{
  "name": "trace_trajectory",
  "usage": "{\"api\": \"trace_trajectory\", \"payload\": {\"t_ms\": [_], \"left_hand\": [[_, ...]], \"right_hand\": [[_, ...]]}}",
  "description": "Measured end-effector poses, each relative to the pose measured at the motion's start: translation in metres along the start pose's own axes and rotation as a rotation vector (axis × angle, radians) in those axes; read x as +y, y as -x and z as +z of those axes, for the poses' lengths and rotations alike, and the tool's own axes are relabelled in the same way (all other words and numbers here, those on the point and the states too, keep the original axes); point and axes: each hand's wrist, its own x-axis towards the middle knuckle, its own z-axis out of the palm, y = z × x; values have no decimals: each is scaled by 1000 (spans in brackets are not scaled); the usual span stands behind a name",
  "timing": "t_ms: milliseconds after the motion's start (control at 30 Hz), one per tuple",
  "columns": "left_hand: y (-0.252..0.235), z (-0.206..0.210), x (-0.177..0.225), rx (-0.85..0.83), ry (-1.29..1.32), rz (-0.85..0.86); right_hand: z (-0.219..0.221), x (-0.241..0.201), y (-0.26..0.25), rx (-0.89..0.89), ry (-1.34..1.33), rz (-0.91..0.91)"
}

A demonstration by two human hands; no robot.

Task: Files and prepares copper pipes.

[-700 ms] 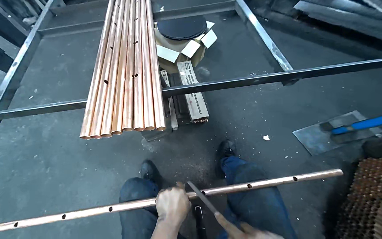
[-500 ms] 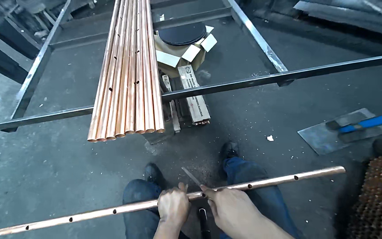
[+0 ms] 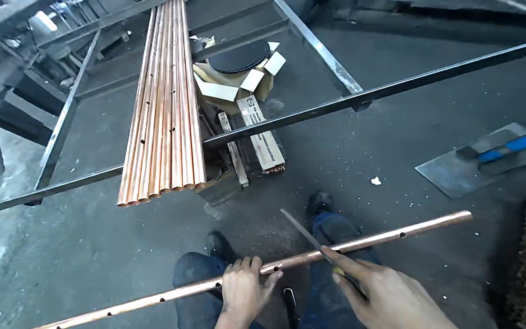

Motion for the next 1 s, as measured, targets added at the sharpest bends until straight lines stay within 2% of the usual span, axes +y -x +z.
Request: {"api": "trace_trajectory", "payload": {"t_ms": [267,333,500,700,900,1000], "left_hand": [[-7,-4,-1,-111,16,3],[-13,-11,0,-225,55,-22],[-46,-38,-2,-735,108,-33],[-75,-44,11,-964,60,-213],[-87,-49,8,-1056,111,-253],[-82,-49,14,-1005,71,-257]], "right_hand": [[5,4,3,-26,48,-22],[7,4,3,-34,45,-28],[14,-1,7,-24,61,-52],[12,-8,20,-73,99,-95],[22,-21,52,-172,136,-170],[36,-23,35,-188,161,-158]]}}
